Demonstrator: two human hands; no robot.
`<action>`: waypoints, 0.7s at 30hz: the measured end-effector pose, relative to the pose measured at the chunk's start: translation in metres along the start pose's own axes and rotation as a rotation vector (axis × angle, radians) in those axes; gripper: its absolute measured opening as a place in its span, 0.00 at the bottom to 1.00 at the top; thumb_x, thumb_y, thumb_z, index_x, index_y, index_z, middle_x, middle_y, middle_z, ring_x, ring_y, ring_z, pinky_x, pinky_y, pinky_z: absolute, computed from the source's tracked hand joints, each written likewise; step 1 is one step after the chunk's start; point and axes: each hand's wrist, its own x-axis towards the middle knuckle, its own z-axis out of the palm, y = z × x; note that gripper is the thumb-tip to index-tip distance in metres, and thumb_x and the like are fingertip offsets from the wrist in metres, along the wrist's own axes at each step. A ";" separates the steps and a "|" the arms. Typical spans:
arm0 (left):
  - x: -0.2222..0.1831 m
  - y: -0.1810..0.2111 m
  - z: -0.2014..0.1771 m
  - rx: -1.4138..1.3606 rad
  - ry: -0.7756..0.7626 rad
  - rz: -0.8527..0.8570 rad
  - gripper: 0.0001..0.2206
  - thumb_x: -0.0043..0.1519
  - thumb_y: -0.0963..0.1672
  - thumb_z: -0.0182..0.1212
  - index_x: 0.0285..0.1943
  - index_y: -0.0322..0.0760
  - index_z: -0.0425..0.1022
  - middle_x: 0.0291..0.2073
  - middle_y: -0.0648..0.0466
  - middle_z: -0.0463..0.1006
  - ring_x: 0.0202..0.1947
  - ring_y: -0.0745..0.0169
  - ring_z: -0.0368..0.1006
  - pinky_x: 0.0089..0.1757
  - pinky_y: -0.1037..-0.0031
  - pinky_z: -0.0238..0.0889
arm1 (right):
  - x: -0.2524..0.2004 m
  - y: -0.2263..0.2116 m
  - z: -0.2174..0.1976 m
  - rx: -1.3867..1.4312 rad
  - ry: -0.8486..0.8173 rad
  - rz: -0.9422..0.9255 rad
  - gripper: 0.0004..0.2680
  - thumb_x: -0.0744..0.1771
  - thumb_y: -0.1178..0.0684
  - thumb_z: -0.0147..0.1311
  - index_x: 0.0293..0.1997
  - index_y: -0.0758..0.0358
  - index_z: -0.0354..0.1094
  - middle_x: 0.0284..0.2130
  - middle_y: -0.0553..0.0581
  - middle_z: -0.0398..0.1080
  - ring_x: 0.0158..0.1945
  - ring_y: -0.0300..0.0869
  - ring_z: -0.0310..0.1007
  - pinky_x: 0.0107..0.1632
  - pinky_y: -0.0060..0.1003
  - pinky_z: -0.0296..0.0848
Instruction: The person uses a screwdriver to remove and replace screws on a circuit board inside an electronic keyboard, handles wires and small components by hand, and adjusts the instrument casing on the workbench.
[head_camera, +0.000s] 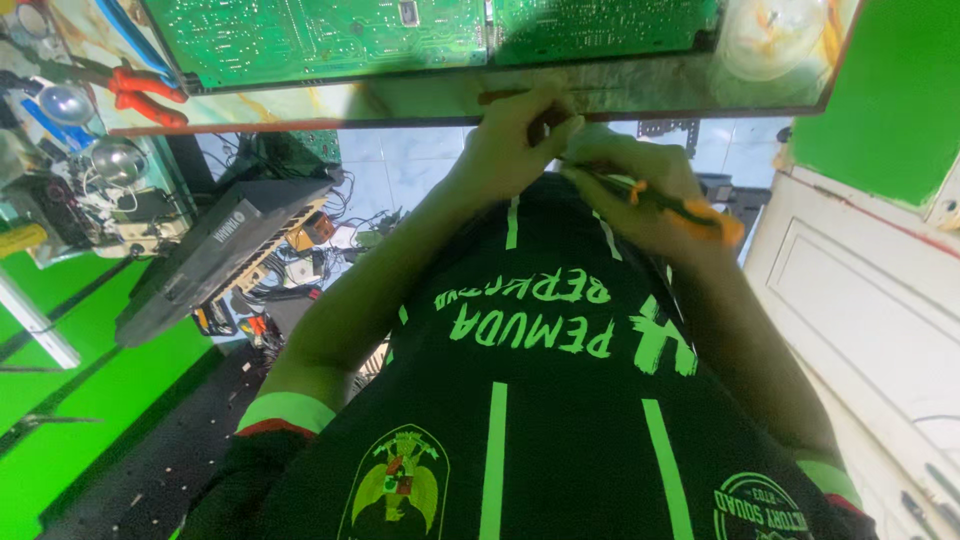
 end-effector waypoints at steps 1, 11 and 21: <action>-0.002 0.000 -0.001 -0.008 0.005 0.050 0.07 0.70 0.43 0.61 0.50 0.33 0.73 0.34 0.52 0.81 0.29 0.67 0.73 0.33 0.72 0.68 | 0.000 -0.004 0.006 0.039 0.024 -0.007 0.07 0.70 0.55 0.58 0.49 0.69 0.72 0.42 0.65 0.78 0.44 0.46 0.82 0.46 0.38 0.82; 0.000 -0.027 -0.016 -0.023 0.044 0.157 0.04 0.71 0.41 0.57 0.49 0.33 0.70 0.35 0.50 0.79 0.34 0.67 0.78 0.37 0.77 0.75 | 0.009 -0.017 0.012 -0.039 0.017 -0.011 0.08 0.70 0.54 0.58 0.52 0.66 0.74 0.40 0.61 0.80 0.38 0.43 0.83 0.39 0.36 0.80; 0.003 -0.038 -0.021 -1.334 0.224 -0.268 0.17 0.68 0.45 0.64 0.62 0.32 0.70 0.52 0.47 0.78 0.48 0.60 0.76 0.53 0.69 0.72 | 0.007 -0.028 -0.006 0.081 0.260 0.015 0.05 0.72 0.61 0.59 0.52 0.69 0.74 0.46 0.61 0.80 0.50 0.43 0.83 0.53 0.35 0.79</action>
